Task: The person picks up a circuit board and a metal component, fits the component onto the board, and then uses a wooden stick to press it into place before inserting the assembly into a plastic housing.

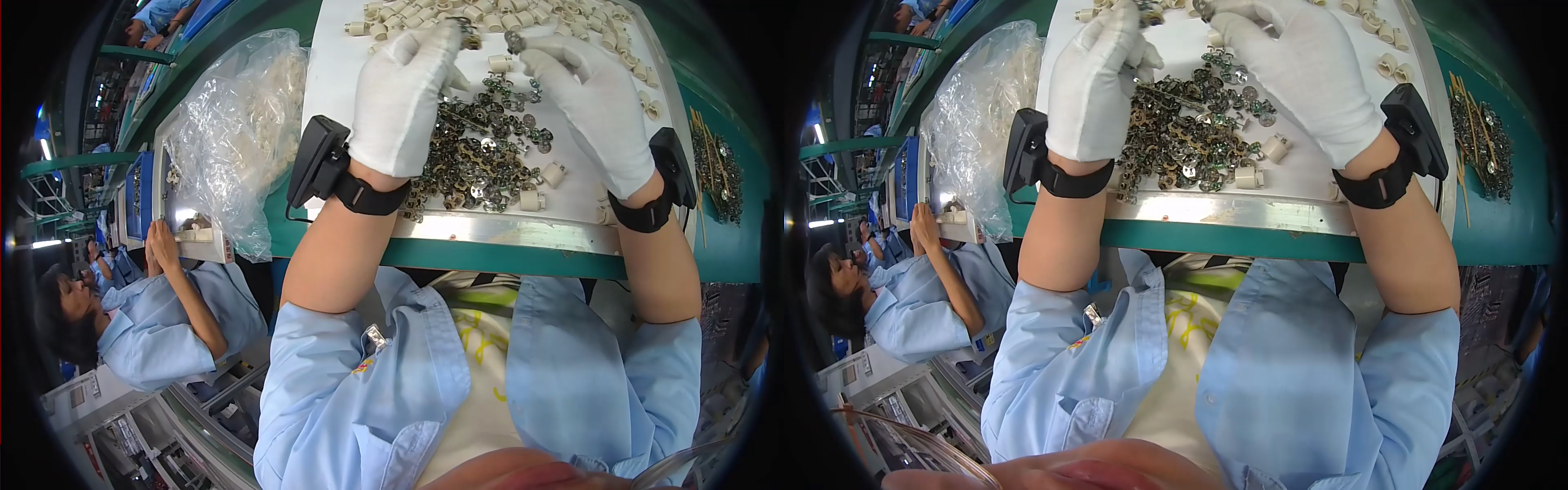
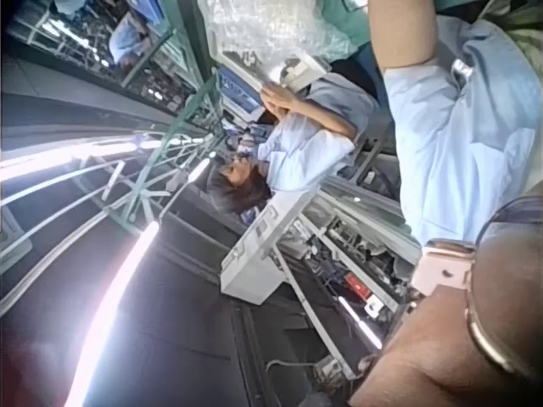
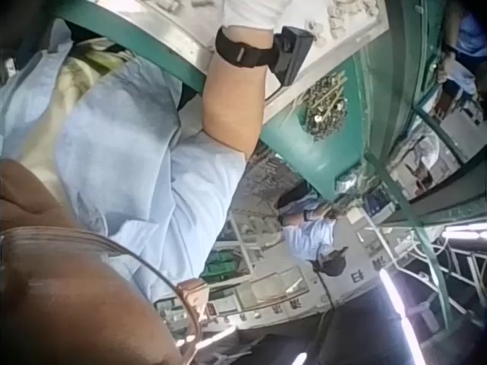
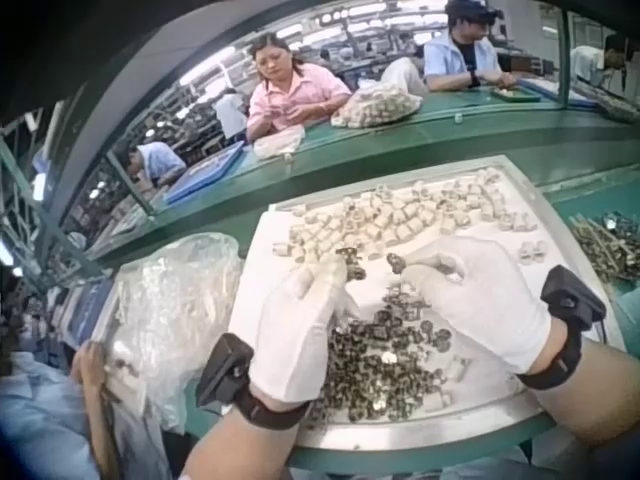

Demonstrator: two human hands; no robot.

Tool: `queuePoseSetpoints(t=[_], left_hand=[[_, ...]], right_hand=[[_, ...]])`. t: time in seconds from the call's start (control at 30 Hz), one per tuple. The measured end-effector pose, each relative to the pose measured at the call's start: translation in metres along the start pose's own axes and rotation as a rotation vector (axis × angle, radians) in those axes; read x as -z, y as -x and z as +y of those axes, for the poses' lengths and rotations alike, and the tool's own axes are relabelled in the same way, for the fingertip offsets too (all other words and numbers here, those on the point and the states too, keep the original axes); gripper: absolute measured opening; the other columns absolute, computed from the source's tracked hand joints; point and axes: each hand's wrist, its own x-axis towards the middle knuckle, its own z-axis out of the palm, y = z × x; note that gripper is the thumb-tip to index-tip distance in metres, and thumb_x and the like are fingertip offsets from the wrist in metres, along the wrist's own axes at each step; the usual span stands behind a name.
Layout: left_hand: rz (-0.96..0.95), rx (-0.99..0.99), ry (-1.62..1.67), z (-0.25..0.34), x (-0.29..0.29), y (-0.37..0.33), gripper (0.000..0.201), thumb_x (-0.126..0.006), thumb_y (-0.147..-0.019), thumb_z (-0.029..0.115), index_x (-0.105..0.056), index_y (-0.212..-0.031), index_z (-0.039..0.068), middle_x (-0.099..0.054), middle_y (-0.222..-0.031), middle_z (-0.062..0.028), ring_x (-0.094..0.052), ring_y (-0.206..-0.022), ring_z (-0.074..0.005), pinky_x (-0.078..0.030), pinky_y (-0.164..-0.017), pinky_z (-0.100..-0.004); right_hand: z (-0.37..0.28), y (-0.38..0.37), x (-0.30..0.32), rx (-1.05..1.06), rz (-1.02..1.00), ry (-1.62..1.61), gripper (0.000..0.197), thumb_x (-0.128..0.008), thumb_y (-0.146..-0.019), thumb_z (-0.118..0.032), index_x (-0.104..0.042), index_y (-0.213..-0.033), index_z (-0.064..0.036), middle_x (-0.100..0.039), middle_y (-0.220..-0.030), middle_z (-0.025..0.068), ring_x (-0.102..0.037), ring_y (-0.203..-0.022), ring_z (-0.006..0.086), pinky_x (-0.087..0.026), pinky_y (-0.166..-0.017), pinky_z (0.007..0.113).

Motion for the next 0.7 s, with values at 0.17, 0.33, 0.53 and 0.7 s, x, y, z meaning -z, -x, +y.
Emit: queuePoseSetpoints(t=[0.17,0.33,0.53,0.7], left_hand=[[-0.014,0.025,0.014,-0.002,0.001,0.001,0.030,-0.060,-0.088,0.029,-0.062,-0.088,-0.001,-0.058,-0.066,-0.0034,-0.054,-0.062,-0.0083,-0.041,-0.060,-0.0200],[-0.102,0.031,-0.017,0.003,-0.005,0.004,0.027,-0.061,-0.087,0.027,-0.062,-0.086,-0.001,-0.058,-0.066,-0.0027,-0.054,-0.062,-0.0082,-0.042,-0.060,-0.0206],[-0.061,-0.084,-0.123,-0.008,-0.014,0.009,0.022,-0.064,-0.084,0.020,-0.062,-0.084,-0.001,-0.057,-0.066,-0.0014,-0.051,-0.062,-0.0064,-0.041,-0.057,-0.0208],[-0.026,-0.073,-0.077,-0.006,-0.019,0.014,0.020,-0.064,-0.084,0.018,-0.062,-0.081,-0.002,-0.056,-0.067,-0.0011,-0.048,-0.061,-0.0052,-0.039,-0.054,-0.0207]], right_hand=[[-0.003,-0.002,0.005,-0.067,-0.141,0.166,0.016,-0.063,-0.084,-0.014,-0.061,-0.091,0.0003,-0.058,-0.080,0.0005,-0.053,-0.071,0.0050,-0.041,-0.066,0.018],[-0.012,0.004,-0.009,0.091,-0.060,0.008,0.011,-0.063,-0.083,-0.010,-0.059,-0.085,-0.0005,-0.056,-0.074,-0.0006,-0.051,-0.065,0.0042,-0.041,-0.058,0.019],[-0.007,0.012,-0.011,0.024,-0.022,0.027,0.010,-0.063,-0.082,-0.007,-0.056,-0.080,-0.0014,-0.054,-0.073,0.0002,-0.049,-0.063,0.0041,-0.040,-0.053,0.021],[-0.020,0.024,-0.022,-0.004,0.070,0.114,0.010,-0.063,-0.081,-0.004,-0.054,-0.079,-0.0011,-0.053,-0.071,0.0011,-0.049,-0.059,0.0045,-0.040,-0.051,0.021]])
